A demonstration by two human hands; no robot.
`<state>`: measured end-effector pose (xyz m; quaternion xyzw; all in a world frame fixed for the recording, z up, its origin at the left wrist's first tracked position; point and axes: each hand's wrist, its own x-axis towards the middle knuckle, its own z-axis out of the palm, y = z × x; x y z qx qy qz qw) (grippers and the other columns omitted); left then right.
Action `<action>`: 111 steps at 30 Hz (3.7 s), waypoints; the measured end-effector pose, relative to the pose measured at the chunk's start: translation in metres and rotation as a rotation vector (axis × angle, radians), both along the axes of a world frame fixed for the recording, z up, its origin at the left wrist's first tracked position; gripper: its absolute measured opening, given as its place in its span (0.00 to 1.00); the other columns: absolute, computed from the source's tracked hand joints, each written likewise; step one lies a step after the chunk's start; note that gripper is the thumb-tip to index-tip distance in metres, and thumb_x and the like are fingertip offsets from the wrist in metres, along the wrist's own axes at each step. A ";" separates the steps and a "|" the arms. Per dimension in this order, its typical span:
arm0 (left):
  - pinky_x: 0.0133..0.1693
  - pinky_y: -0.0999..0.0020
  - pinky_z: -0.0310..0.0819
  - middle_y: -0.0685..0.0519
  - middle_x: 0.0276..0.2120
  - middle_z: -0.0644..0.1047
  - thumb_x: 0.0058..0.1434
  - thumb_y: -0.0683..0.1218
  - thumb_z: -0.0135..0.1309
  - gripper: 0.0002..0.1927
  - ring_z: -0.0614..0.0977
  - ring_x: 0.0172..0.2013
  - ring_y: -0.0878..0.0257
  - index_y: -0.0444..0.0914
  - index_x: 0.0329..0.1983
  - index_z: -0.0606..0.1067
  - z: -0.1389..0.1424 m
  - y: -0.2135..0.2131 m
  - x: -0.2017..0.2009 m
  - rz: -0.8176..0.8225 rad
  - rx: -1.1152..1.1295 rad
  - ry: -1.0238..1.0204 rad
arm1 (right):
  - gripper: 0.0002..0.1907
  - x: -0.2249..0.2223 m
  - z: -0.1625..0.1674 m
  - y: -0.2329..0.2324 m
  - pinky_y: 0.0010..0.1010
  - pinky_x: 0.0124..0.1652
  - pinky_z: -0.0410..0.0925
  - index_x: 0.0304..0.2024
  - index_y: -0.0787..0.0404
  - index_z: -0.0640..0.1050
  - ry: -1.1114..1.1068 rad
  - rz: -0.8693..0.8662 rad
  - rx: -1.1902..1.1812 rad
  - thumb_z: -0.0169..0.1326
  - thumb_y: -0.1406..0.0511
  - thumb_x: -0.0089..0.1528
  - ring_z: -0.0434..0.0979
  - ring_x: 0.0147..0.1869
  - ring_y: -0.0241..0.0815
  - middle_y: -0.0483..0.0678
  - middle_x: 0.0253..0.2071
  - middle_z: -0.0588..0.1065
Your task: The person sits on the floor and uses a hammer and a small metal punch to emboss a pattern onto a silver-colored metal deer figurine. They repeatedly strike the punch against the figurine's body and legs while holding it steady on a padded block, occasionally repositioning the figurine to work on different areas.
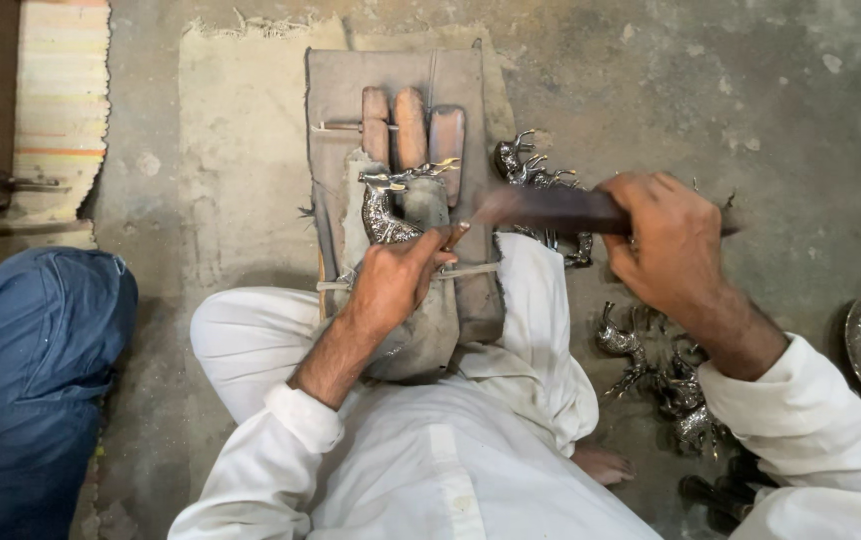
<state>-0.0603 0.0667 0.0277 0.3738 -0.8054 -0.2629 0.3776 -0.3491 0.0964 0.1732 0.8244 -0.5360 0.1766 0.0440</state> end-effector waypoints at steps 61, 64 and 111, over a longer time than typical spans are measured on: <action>0.38 0.62 0.82 0.46 0.43 0.84 0.60 0.32 0.58 0.15 0.87 0.42 0.56 0.34 0.50 0.74 -0.012 0.027 0.003 0.126 -0.021 0.203 | 0.19 0.027 0.023 -0.014 0.44 0.46 0.68 0.45 0.58 0.78 0.188 0.067 -0.026 0.60 0.71 0.51 0.76 0.47 0.54 0.49 0.41 0.76; 0.35 0.63 0.83 0.45 0.42 0.83 0.55 0.27 0.51 0.23 0.88 0.44 0.56 0.33 0.54 0.73 -0.015 0.026 0.003 0.131 0.079 0.216 | 0.17 0.027 0.023 -0.016 0.44 0.43 0.67 0.44 0.57 0.78 0.255 0.048 -0.051 0.61 0.72 0.52 0.77 0.45 0.54 0.48 0.37 0.75; 0.32 0.60 0.79 0.45 0.35 0.83 0.62 0.39 0.62 0.13 0.87 0.35 0.50 0.35 0.48 0.75 -0.023 0.042 -0.005 0.387 0.062 0.294 | 0.20 0.057 0.034 -0.053 0.41 0.42 0.70 0.46 0.52 0.77 0.526 0.188 -0.074 0.64 0.71 0.52 0.79 0.45 0.47 0.45 0.39 0.78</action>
